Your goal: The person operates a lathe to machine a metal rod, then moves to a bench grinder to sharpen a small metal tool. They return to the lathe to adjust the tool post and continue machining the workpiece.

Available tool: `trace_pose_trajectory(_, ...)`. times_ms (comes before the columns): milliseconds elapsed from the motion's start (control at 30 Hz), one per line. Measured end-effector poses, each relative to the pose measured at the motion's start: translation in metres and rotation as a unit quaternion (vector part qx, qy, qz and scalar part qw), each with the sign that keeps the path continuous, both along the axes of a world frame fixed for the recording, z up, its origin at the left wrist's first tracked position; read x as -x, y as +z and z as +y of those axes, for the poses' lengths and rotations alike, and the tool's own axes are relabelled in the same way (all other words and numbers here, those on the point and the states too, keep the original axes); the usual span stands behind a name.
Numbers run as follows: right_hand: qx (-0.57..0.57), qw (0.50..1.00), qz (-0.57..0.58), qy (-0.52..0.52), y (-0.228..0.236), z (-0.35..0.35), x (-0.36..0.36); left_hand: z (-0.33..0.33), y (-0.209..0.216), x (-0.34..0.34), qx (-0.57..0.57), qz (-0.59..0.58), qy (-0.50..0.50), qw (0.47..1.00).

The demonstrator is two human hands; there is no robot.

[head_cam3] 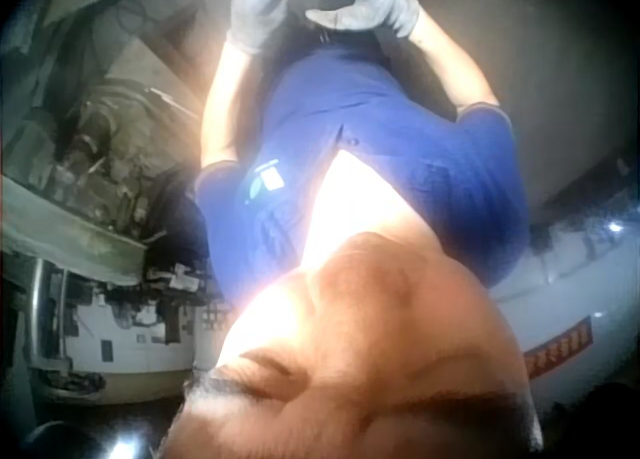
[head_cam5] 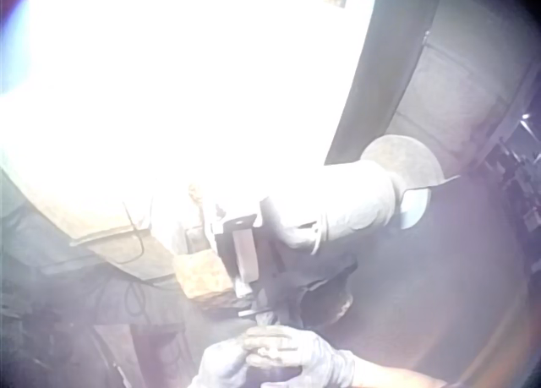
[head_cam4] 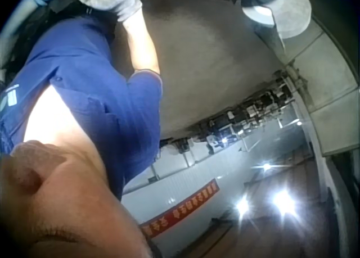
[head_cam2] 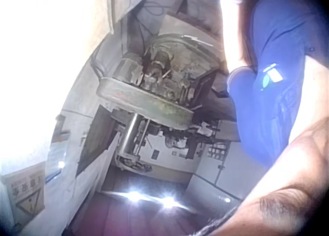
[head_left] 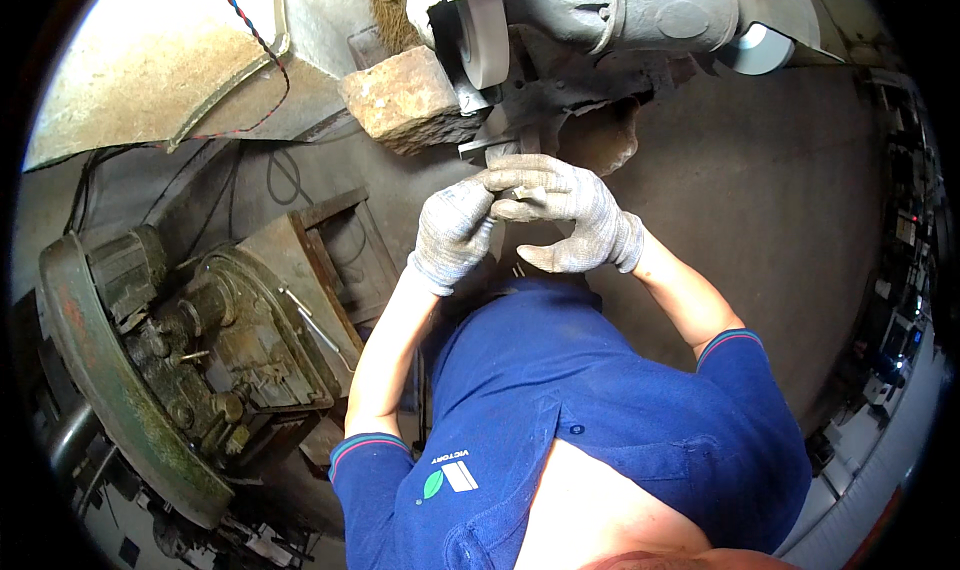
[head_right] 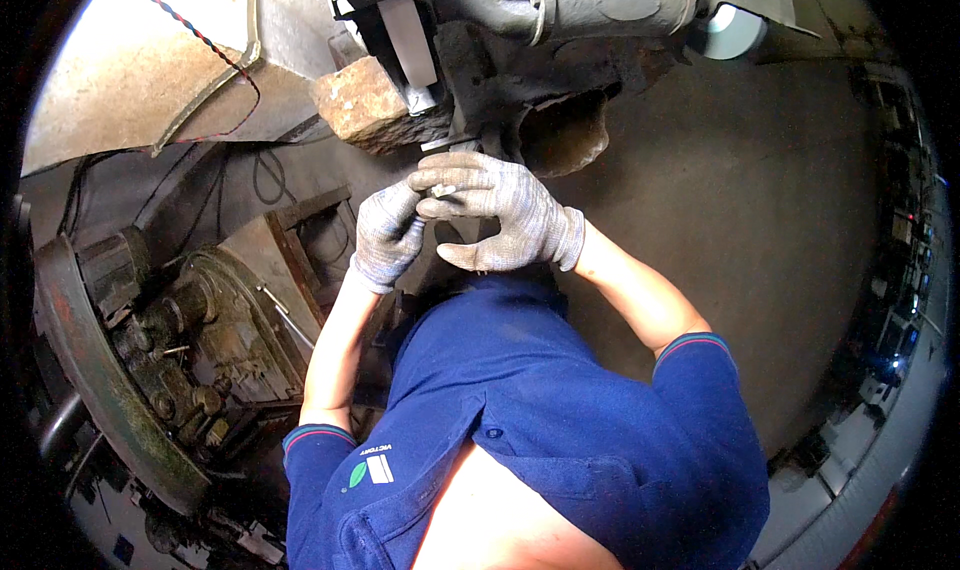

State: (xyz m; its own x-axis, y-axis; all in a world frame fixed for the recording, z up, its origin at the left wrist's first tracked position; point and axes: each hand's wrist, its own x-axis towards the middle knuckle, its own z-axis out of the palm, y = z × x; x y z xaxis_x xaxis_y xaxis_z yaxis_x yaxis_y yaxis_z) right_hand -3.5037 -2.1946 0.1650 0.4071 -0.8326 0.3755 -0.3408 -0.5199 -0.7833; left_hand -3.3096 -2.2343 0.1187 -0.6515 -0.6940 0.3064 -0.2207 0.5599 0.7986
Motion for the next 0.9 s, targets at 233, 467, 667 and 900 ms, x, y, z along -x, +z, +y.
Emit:
trace_pose_trajectory(233, -0.040, 0.998, -0.048, -0.021, -0.002, 0.002, 0.001, 0.009, 0.013, 0.012, -0.150, 0.051, 0.028, 0.987)
trace_pose_trajectory(467, -0.104, 0.989, -0.061, -0.081, -0.004, -0.003, -0.001, 0.009, 0.023, 0.020, -0.303, 0.062, 0.034, 0.950)
trace_pose_trajectory(667, -0.138, 0.979, -0.082, -0.128, -0.023, -0.013, -0.001, -0.005, 0.019, 0.029, -0.409, 0.105, 0.044, 0.905)
trace_pose_trajectory(900, -0.127, 0.980, -0.082, -0.129, -0.028, -0.027, -0.001, -0.020, 0.014, 0.034, -0.430, 0.110, 0.044, 0.895)
